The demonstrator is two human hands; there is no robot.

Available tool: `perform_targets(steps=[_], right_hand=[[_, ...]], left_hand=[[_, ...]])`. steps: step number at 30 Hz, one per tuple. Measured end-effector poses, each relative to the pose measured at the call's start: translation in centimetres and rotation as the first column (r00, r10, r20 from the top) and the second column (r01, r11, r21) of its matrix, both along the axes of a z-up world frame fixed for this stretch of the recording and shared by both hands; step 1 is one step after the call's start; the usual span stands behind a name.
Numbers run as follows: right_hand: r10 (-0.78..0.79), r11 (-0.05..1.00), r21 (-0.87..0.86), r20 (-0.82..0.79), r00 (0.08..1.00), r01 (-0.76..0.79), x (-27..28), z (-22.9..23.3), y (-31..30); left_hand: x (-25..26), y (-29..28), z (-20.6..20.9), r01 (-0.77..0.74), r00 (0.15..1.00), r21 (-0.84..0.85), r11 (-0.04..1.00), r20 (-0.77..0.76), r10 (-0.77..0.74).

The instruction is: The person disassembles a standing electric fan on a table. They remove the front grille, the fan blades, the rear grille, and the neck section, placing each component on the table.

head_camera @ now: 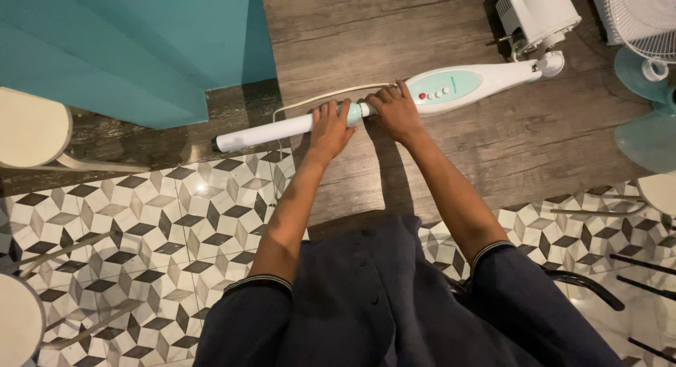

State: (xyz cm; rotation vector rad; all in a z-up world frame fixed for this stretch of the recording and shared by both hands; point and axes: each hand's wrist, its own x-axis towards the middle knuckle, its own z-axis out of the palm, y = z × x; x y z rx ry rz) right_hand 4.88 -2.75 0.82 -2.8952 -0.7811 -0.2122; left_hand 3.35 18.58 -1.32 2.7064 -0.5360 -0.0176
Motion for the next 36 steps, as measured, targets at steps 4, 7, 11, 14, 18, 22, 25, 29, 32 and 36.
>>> perform_targets(steps=[4, 7, 11, 14, 18, 22, 25, 29, 32, 36], right_hand=[[0.005, 1.0, -0.007, 0.016, 1.0, -0.005, 0.0, 0.1, 0.0], [-0.003, 1.0, -0.029, 0.037, 0.999, 0.004, -0.2, -0.1, 0.0], [0.008, 1.0, -0.014, 0.04, 0.999, -0.008, -0.1, 0.1, 0.0], [0.019, 1.0, 0.004, 0.053, 0.998, -0.019, 0.1, 0.4, 0.0], [0.006, 1.0, 0.02, 0.011, 1.0, -0.006, -0.2, 0.4, 0.1], [0.002, 1.0, -0.014, 0.044, 0.999, -0.001, -0.1, 0.2, 0.2], [0.002, 1.0, -0.006, 0.061, 0.998, -0.002, -0.1, 0.1, 0.2], [-0.001, 1.0, 0.0, 0.06, 0.998, 0.001, -0.3, 0.1, 0.3], [0.0, 1.0, -0.01, 0.069, 0.998, 0.001, -0.4, 0.4, 0.2], [0.009, 1.0, 0.003, 0.057, 0.998, -0.009, -0.3, 0.5, 0.4]], left_hand=[[0.5, 0.0, -0.4, -0.01, 0.997, 0.016, 1.0, 0.083, 0.008], [0.8, 0.2, -0.9, 0.009, 0.996, 0.05, 0.999, 0.087, -0.013], [1.1, 0.9, -0.9, 0.055, 0.995, 0.021, 0.998, 0.077, -0.056], [1.4, 1.1, -0.5, 0.061, 0.998, -0.005, 0.998, 0.029, -0.061], [1.0, 1.2, 0.1, 0.042, 0.999, -0.021, 0.999, -0.007, -0.042], [0.5, 1.0, 0.8, 0.022, 0.996, -0.001, 1.0, 0.089, -0.022], [-0.4, 0.4, 1.0, 0.003, 0.982, 0.039, 0.999, 0.186, -0.01], [-0.5, 0.2, 0.6, -0.014, 0.989, -0.029, 0.999, 0.15, 0.018], [-0.1, 0.3, 0.2, -0.012, 0.992, -0.025, 1.0, 0.125, 0.015], [0.6, 0.9, -0.3, 0.03, 0.994, -0.039, 0.999, 0.106, -0.026]])
